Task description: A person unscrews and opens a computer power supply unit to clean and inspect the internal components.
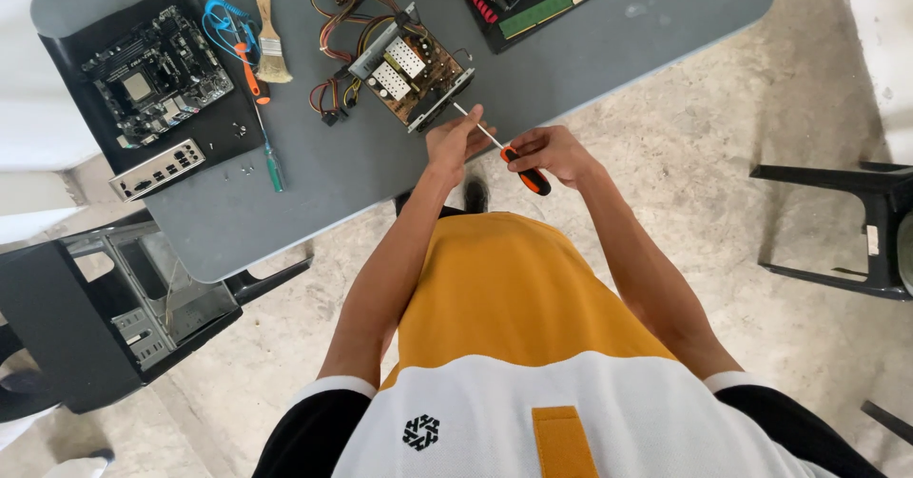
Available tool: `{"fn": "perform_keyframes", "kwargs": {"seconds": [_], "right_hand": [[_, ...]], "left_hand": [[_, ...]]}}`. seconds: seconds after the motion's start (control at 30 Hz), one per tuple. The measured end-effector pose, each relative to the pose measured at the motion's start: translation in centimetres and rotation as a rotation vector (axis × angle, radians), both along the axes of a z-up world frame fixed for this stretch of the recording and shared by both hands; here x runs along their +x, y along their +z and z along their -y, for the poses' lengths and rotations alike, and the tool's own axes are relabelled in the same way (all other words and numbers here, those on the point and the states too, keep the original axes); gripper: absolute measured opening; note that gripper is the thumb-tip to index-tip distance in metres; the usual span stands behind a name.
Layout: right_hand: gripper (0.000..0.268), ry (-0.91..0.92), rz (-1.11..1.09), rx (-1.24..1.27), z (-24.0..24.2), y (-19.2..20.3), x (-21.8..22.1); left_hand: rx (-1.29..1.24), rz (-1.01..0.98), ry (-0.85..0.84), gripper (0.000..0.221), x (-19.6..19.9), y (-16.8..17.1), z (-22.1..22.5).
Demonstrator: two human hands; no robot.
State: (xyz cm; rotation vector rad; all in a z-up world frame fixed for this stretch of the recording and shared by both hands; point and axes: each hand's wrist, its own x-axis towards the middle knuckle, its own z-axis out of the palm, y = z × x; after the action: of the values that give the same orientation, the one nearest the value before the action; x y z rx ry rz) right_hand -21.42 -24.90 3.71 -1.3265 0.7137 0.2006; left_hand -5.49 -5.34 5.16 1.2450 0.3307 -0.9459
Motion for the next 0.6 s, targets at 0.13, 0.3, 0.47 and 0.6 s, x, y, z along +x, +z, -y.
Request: {"fn": "perform_keyframes", "kwargs": {"seconds": [0.13, 0.3, 0.47, 0.6], "right_hand": [[0.076, 0.045, -0.008, -0.035, -0.7, 0.3, 0.7], [0.056, 0.141, -0.068, -0.102, 0.3, 0.0, 2.5], [0.044, 0.343, -0.105, -0.311, 0.6, 2.2, 5.7], [0.045, 0.385, -0.136, -0.376, 0.6, 3.2, 6.6]], "left_hand": [[0.083, 0.026, 0.027, 0.057, 0.2, 0.5, 0.2], [0.087, 0.058, 0.028, 0.046, 0.6, -1.6, 0.3], [0.036, 0.094, 0.032, 0.044, 0.3, -4.4, 0.8], [-0.030, 0.133, 0.063, 0.039, -0.3, -5.4, 0.9]]}}
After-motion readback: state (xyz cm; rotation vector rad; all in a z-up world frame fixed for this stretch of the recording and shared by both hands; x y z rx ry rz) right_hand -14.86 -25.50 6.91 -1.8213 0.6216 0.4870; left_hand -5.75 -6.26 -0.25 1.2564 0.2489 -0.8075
